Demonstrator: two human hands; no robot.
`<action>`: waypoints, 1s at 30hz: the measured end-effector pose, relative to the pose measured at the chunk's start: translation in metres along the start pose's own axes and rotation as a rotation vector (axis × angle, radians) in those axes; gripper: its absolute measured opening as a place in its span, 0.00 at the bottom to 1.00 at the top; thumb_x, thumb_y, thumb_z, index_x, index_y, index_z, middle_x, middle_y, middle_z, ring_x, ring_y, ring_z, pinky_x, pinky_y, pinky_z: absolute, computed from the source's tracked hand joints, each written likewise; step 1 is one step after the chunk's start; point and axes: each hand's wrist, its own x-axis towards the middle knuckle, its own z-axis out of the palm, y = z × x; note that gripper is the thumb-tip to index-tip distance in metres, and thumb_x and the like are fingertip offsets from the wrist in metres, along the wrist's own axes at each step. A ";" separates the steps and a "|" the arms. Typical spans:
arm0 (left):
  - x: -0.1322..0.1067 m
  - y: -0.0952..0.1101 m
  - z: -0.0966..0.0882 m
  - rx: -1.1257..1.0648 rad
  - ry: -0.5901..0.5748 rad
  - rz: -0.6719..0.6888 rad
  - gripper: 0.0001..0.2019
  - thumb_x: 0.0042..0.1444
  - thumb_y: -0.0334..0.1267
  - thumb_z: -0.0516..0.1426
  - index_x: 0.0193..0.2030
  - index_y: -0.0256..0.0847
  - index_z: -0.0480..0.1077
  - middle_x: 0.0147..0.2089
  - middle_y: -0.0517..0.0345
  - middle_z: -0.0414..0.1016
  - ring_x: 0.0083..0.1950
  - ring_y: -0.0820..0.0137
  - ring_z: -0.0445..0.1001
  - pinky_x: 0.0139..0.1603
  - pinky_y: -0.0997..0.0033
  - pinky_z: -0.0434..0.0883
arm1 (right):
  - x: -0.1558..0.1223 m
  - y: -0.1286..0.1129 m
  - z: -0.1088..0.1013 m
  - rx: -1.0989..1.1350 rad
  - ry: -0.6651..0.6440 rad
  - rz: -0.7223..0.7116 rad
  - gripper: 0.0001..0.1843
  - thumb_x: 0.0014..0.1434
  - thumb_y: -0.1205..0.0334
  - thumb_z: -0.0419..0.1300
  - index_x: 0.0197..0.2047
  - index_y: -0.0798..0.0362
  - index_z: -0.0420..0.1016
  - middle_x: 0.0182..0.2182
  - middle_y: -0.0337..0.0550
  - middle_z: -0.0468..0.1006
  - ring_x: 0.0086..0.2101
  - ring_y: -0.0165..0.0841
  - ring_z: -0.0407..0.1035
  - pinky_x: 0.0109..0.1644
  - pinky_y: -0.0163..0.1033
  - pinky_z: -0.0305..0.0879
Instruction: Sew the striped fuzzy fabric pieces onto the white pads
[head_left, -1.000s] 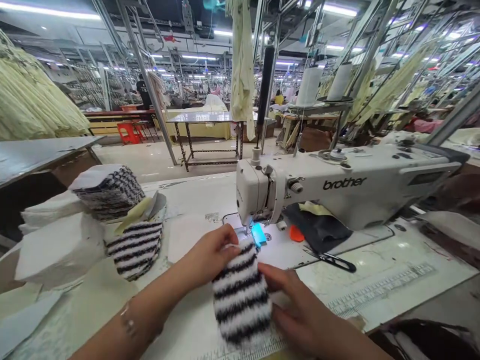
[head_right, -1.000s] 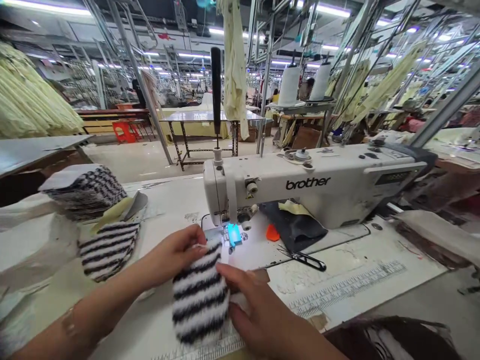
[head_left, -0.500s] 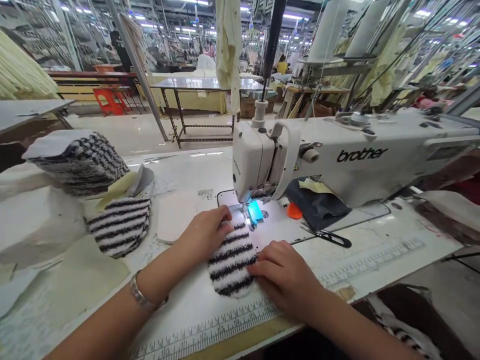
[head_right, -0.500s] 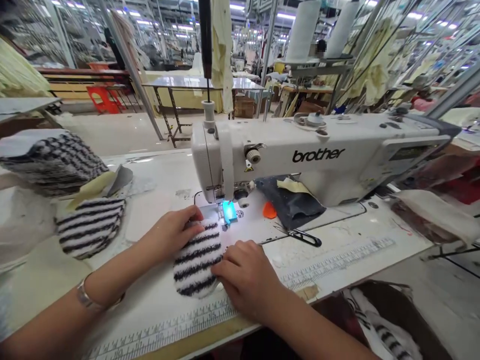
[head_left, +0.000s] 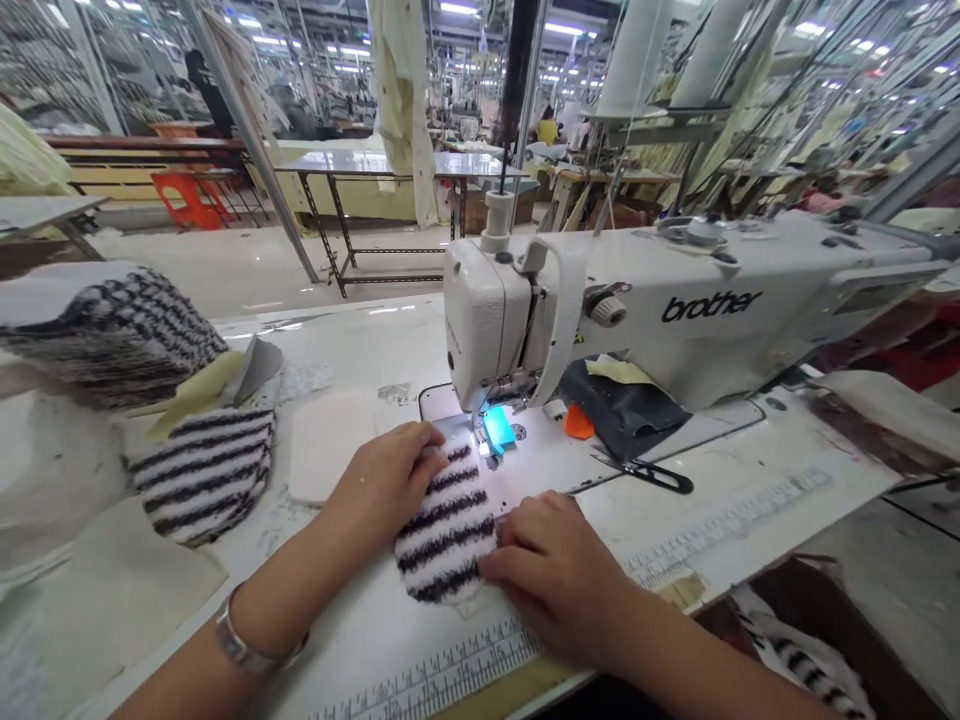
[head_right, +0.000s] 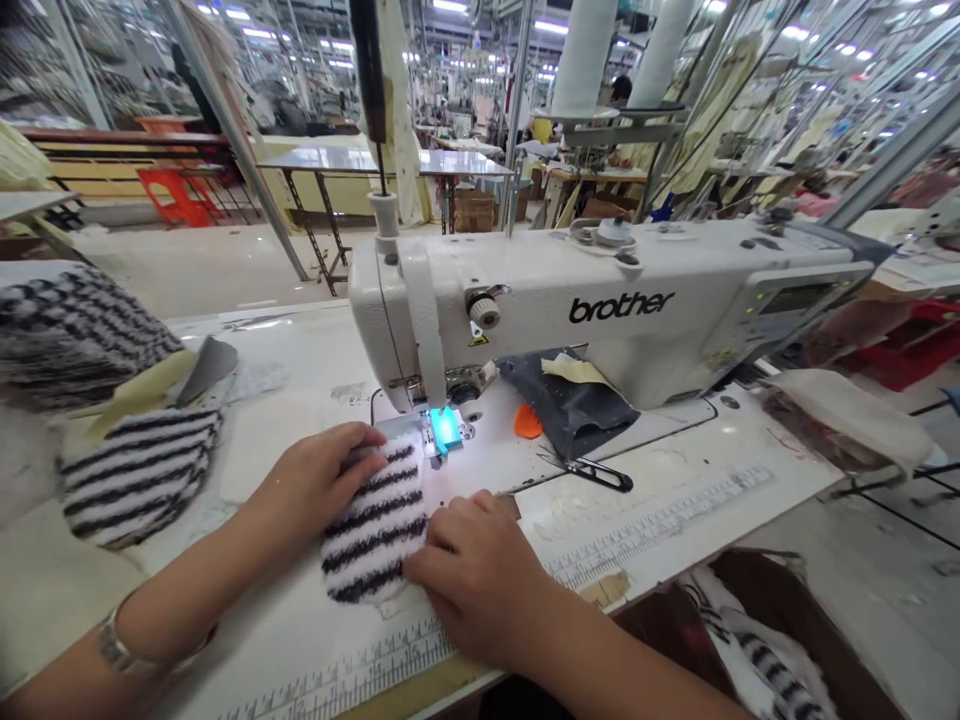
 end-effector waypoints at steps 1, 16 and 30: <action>-0.001 0.000 -0.001 0.000 -0.015 0.000 0.07 0.57 0.38 0.50 0.40 0.42 0.67 0.40 0.57 0.75 0.41 0.64 0.73 0.41 0.65 0.68 | 0.000 0.000 0.000 0.001 -0.009 -0.013 0.11 0.54 0.73 0.50 0.32 0.53 0.72 0.26 0.40 0.66 0.29 0.32 0.58 0.34 0.39 0.48; -0.003 -0.003 0.006 -0.008 0.018 0.051 0.12 0.59 0.42 0.48 0.38 0.43 0.71 0.38 0.59 0.74 0.38 0.67 0.73 0.39 0.67 0.68 | 0.001 -0.002 -0.006 0.016 -0.016 -0.096 0.10 0.56 0.69 0.49 0.30 0.54 0.71 0.24 0.38 0.65 0.27 0.31 0.57 0.34 0.39 0.48; -0.008 0.000 0.007 0.101 0.106 0.113 0.07 0.60 0.36 0.52 0.36 0.40 0.70 0.36 0.57 0.72 0.37 0.66 0.71 0.37 0.68 0.67 | -0.002 -0.001 -0.001 0.048 -0.012 -0.141 0.08 0.58 0.71 0.52 0.33 0.56 0.72 0.23 0.39 0.67 0.28 0.31 0.58 0.36 0.40 0.51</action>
